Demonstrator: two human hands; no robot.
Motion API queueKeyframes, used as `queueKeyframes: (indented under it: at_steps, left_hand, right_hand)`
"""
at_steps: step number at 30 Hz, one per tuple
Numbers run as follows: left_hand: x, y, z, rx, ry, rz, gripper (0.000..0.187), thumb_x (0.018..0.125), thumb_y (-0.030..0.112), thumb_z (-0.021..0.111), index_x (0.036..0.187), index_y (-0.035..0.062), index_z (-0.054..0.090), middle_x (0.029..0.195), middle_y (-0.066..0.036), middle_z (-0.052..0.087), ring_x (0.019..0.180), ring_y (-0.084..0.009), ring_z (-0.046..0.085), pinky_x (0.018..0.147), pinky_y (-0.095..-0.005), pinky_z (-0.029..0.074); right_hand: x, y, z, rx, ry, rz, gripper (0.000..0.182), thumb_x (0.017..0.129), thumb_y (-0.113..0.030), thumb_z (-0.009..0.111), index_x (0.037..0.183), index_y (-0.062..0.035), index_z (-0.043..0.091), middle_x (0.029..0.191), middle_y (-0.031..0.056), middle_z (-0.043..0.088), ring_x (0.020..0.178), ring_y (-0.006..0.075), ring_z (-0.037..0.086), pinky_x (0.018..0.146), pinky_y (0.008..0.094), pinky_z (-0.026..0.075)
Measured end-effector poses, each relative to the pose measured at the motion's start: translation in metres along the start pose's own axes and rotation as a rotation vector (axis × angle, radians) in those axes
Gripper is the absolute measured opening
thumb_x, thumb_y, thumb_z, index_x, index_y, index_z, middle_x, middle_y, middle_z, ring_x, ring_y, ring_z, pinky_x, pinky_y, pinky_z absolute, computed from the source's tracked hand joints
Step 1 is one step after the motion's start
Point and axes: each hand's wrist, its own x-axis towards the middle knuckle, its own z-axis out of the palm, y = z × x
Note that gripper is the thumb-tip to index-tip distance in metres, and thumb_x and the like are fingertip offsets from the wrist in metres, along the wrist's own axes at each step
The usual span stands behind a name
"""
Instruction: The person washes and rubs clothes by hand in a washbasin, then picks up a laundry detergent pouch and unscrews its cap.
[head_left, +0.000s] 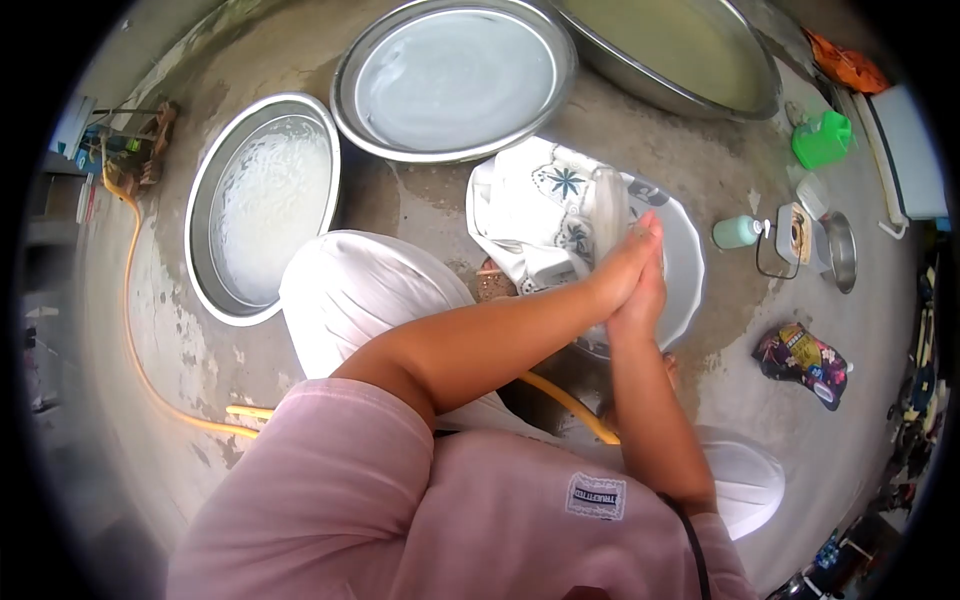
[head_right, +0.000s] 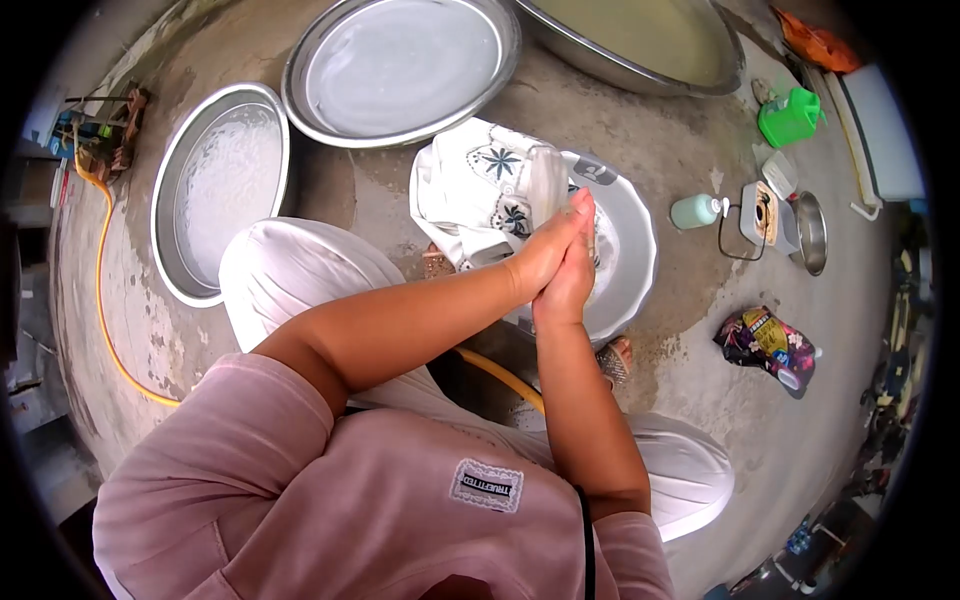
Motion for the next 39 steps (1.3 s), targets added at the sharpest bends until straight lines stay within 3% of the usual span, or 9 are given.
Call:
queueKeyframes:
  at_steps: [14, 16, 17, 20, 21, 24, 30, 35, 39]
  left_hand:
    - [0.000, -0.012, 0.005, -0.198, 0.022, 0.147, 0.054, 0.096, 0.027, 0.033, 0.140, -0.0045, 0.025, 0.146, -0.018, 0.028, 0.138, -0.0256, 0.021, 0.111, -0.0301, 0.016]
    - [-0.022, -0.027, 0.031, 0.218, -0.089, 0.137, 0.049, 0.098, 0.023, 0.029, 0.140, -0.0019, 0.026, 0.146, -0.017, 0.028, 0.136, -0.0227, 0.024, 0.110, -0.0270, 0.020]
    - [-0.020, -0.026, 0.024, 0.225, -0.066, 0.060, 0.049, 0.098, 0.021, 0.030, 0.142, 0.0009, 0.024, 0.147, -0.015, 0.028, 0.137, -0.0228, 0.023, 0.110, -0.0273, 0.018]
    - [-0.005, 0.017, -0.012, -0.181, 0.094, 0.182, 0.054, 0.096, 0.026, 0.033, 0.143, 0.0005, 0.022, 0.147, -0.016, 0.027, 0.139, -0.0269, 0.019, 0.112, -0.0324, 0.015]
    - [-0.009, 0.034, -0.017, -0.188, 0.023, 0.139, 0.062, 0.098, 0.041, 0.031, 0.143, 0.0003, 0.022, 0.150, -0.013, 0.020, 0.140, -0.0252, 0.013, 0.113, -0.0310, 0.011]
    - [-0.003, -0.010, 0.013, 0.452, -0.152, 0.128, 0.063, 0.097, 0.043, 0.032, 0.143, 0.0002, 0.024, 0.150, -0.012, 0.023, 0.139, -0.0246, 0.016, 0.112, -0.0297, 0.013]
    - [0.004, 0.004, -0.010, -0.122, 0.096, -0.007, 0.062, 0.096, 0.041, 0.035, 0.142, -0.0001, 0.026, 0.148, -0.014, 0.026, 0.138, -0.0239, 0.021, 0.112, -0.0318, 0.014]
    - [-0.022, -0.022, 0.029, 0.438, -0.122, 0.018, 0.060, 0.097, 0.035, 0.031, 0.142, -0.0020, 0.020, 0.149, -0.021, 0.016, 0.140, -0.0290, 0.013, 0.113, -0.0340, 0.010]
    - [0.017, 0.007, -0.026, -0.175, -0.004, -0.116, 0.070, 0.096, 0.049, 0.031, 0.143, -0.0015, 0.018, 0.150, -0.018, 0.017, 0.140, -0.0271, 0.013, 0.113, -0.0330, 0.010]
  right_hand:
    - [-0.009, -0.026, 0.019, -0.065, -0.080, -0.109, 0.053, 0.096, -0.020, 0.042, 0.141, 0.0030, 0.024, 0.145, 0.0149, 0.030, 0.132, 0.0262, 0.031, 0.109, 0.0375, 0.023]
    - [0.008, -0.061, 0.020, 0.107, 0.421, 0.222, 0.055, 0.096, -0.027, 0.039, 0.141, 0.0004, 0.027, 0.145, 0.0113, 0.030, 0.130, 0.0224, 0.033, 0.108, 0.0331, 0.023]
    - [0.030, -0.005, -0.053, -0.105, 0.093, 0.013, 0.056, 0.095, -0.027, 0.039, 0.141, 0.0008, 0.026, 0.145, 0.0115, 0.029, 0.131, 0.0227, 0.032, 0.108, 0.0332, 0.023]
    - [-0.034, -0.008, 0.029, 0.264, -0.069, 0.124, 0.050, 0.094, -0.022, 0.047, 0.136, 0.0023, 0.035, 0.138, 0.0107, 0.040, 0.128, 0.0210, 0.036, 0.106, 0.0324, 0.027]
    - [-0.026, -0.004, 0.020, 0.161, -0.191, 0.111, 0.059, 0.095, -0.029, 0.040, 0.143, -0.0007, 0.022, 0.148, 0.0114, 0.025, 0.136, 0.0215, 0.024, 0.111, 0.0340, 0.017]
    - [-0.027, 0.003, 0.020, 0.162, -0.149, 0.144, 0.058, 0.096, -0.029, 0.040, 0.144, -0.0019, 0.020, 0.149, 0.0110, 0.023, 0.137, 0.0216, 0.022, 0.111, 0.0335, 0.017]
    - [-0.026, 0.002, 0.018, 0.041, -0.141, 0.093, 0.055, 0.099, -0.030, 0.030, 0.144, -0.0017, 0.019, 0.150, 0.0099, 0.019, 0.138, 0.0224, 0.019, 0.112, 0.0346, 0.017]
    - [-0.009, -0.010, 0.005, 0.163, -0.071, 0.149, 0.055, 0.099, -0.031, 0.031, 0.145, -0.0031, 0.018, 0.151, 0.0093, 0.019, 0.138, 0.0215, 0.020, 0.112, 0.0336, 0.017]
    - [-0.014, -0.002, 0.008, 0.125, -0.099, 0.086, 0.057, 0.098, -0.034, 0.035, 0.145, -0.0055, 0.020, 0.150, 0.0080, 0.021, 0.137, 0.0203, 0.023, 0.111, 0.0321, 0.018]
